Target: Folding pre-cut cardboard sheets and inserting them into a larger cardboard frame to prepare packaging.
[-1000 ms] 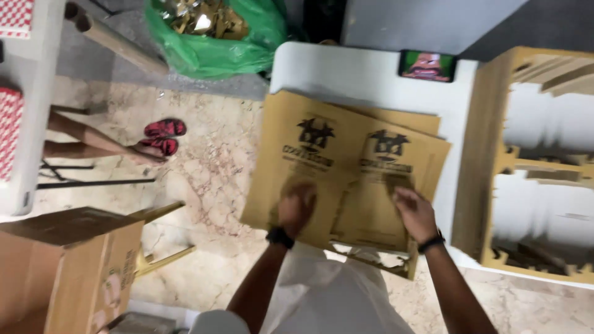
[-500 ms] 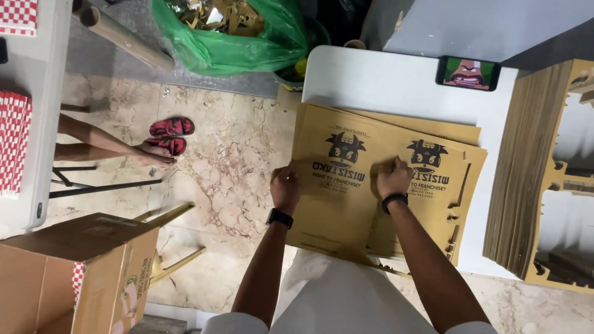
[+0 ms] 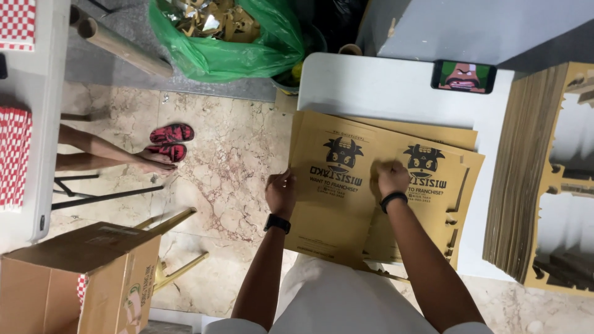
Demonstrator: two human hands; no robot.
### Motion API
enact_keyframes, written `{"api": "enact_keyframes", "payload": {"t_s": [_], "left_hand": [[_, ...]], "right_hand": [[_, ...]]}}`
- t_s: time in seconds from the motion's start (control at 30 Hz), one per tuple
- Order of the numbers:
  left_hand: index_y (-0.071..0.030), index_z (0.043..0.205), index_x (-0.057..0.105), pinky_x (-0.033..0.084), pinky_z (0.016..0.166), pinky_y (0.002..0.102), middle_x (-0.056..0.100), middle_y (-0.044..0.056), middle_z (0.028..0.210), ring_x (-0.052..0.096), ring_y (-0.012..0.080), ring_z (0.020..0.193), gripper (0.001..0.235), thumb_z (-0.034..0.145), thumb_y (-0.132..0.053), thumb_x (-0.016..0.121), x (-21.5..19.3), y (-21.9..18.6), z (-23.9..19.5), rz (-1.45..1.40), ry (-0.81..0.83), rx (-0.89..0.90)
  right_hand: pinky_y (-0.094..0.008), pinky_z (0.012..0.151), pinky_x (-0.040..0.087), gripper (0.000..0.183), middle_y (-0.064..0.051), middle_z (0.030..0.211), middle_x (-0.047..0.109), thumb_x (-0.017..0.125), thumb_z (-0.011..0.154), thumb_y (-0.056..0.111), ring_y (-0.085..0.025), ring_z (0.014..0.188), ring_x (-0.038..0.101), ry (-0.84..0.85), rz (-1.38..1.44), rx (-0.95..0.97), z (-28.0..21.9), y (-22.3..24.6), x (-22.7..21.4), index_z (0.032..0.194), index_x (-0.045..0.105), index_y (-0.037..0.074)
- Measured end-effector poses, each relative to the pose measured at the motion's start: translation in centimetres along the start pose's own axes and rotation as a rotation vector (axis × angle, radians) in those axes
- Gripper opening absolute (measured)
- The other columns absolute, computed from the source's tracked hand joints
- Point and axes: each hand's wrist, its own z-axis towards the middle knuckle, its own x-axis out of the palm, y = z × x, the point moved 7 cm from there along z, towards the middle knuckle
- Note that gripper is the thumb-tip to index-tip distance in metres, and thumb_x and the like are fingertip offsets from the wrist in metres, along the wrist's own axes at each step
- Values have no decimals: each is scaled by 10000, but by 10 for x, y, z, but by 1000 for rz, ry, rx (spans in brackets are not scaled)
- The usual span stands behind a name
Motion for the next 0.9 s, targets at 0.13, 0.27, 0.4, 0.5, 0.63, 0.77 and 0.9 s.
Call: {"api": "enact_keyframes", "payload": {"t_s": [0.13, 0.27, 0.4, 0.5, 0.63, 0.77, 0.9], "left_hand": [[-286, 1131, 806, 616, 754, 354, 716, 15, 935, 738, 226, 818, 325, 806, -285, 798, -2, -2, -1, 28, -51, 4], [-267, 1116, 809, 605, 782, 380, 718, 12, 926, 727, 227, 834, 321, 794, -261, 814, -9, -22, -7, 59, -98, 47], [-170, 1441, 535, 401, 1101, 592, 587, 119, 1221, 595, 343, 1168, 649, 852, -241, 799, 14, -93, -19, 171, -85, 276], [-199, 1525, 433, 371, 1099, 645, 458, 136, 1412, 485, 431, 1308, 821, 799, -248, 813, 62, -145, -29, 76, 139, 255], [-308, 1640, 155, -80, 1079, 825, 51, 169, 1639, -92, 535, 1505, 1090, 806, -472, 837, 112, -190, -28, 189, 340, 209], [-402, 1646, 70, -172, 1023, 855, -215, 144, 1696, -333, 509, 1478, 1180, 782, -536, 862, 123, -193, -23, 241, 512, 17], [-448, 1634, -24, -88, 1078, 835, -274, 119, 1688, -346, 489, 1486, 1036, 908, -181, 666, 107, -227, -29, 375, 528, -37]], "right_hand": [[-596, 1108, 402, 731, -258, 1427, 531, 705, 870, 440, -467, 1372, 463, 104, 67, 100, 39, -24, 10, 1463, 531, 50], [-561, 1102, 413, 627, -235, 1388, 574, 752, 863, 361, -453, 1373, 475, 159, 142, 80, 16, 20, -19, 1373, 575, 40], [-499, 993, 500, 432, -134, 1187, 705, 773, 819, 365, -381, 1228, 614, 194, 9, 47, 51, -13, -11, 1164, 699, 117], [-486, 950, 522, 461, -146, 1100, 747, 788, 775, 424, -386, 1174, 655, 217, -130, 8, 64, -18, -9, 1108, 743, 109], [-483, 975, 517, 404, -158, 1011, 748, 740, 793, 474, -403, 1135, 668, 264, -244, -61, 66, -6, -11, 962, 751, 107], [-523, 964, 515, 429, -191, 941, 720, 639, 844, 476, -445, 1071, 677, 288, -276, -125, 66, 8, -7, 896, 728, 59], [-485, 909, 524, 195, -156, 797, 651, 615, 801, 280, -422, 945, 684, 250, -184, -114, 84, -19, 0, 762, 621, 89]]}}
